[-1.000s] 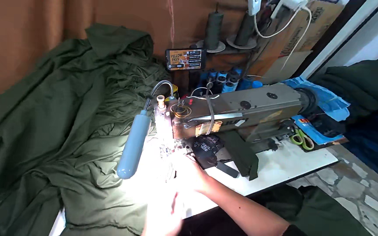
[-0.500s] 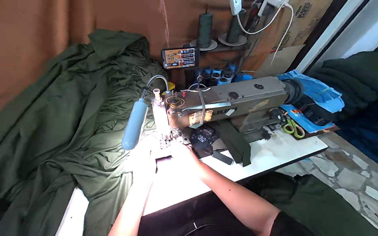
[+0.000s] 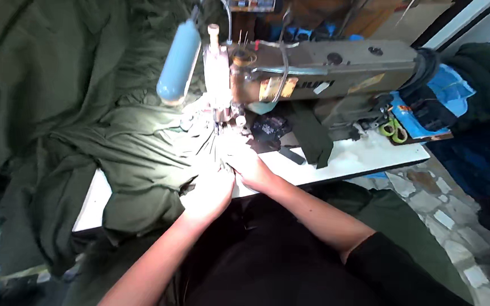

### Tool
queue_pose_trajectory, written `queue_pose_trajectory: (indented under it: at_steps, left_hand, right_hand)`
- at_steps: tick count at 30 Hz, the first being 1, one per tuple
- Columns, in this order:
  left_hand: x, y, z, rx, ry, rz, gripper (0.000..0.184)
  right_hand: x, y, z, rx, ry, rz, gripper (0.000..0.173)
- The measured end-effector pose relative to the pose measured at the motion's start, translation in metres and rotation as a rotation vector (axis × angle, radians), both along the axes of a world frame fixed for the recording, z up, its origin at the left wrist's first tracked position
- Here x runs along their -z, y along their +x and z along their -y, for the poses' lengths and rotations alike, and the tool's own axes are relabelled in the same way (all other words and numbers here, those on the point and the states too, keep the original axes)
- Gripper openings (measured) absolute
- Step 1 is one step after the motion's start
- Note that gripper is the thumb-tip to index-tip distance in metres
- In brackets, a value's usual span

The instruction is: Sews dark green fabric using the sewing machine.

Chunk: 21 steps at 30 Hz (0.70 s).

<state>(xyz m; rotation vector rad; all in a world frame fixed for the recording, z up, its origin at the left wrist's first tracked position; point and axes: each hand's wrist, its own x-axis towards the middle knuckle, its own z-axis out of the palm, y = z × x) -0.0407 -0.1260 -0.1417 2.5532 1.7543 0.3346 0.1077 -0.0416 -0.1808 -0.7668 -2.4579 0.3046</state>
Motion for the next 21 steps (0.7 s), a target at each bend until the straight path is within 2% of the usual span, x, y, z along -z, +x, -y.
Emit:
queue_pose_trajectory:
  at_steps: [2,5,8,10,13,16,18,21]
  left_hand:
    - [0.012,-0.003,0.003,0.056,0.038,0.033,0.011]
    - [0.021,-0.009,0.002,0.117,0.106,0.075,0.01]
    - [0.021,-0.017,0.004,0.134,0.098,0.176,0.019]
    - [0.015,-0.024,0.003,0.09,0.044,0.252,0.029]
    - [0.0,-0.031,-0.013,0.0,0.049,0.329,0.029]
    - [0.005,-0.034,-0.044,0.123,0.141,0.308,0.031]
    - [0.013,-0.034,-0.062,0.211,0.12,0.236,0.043]
    - [0.023,-0.038,-0.07,0.226,0.118,0.071,0.053]
  right_hand:
    - [0.005,0.008,0.014,-0.055,0.09,-0.017,0.021]
    - [0.007,0.011,0.021,-0.061,0.124,-0.02,0.018]
    - [0.006,0.009,0.022,-0.048,0.126,-0.027,0.015]
    - [0.005,0.007,0.022,-0.048,0.127,-0.033,0.014]
    - [0.005,0.007,0.022,-0.052,0.13,-0.048,0.014]
    - [0.0,0.008,0.021,-0.069,0.117,0.0,0.014]
    - [-0.004,0.007,0.022,-0.071,0.112,0.044,0.014]
    - [-0.006,0.007,0.026,-0.042,0.062,0.053,0.016]
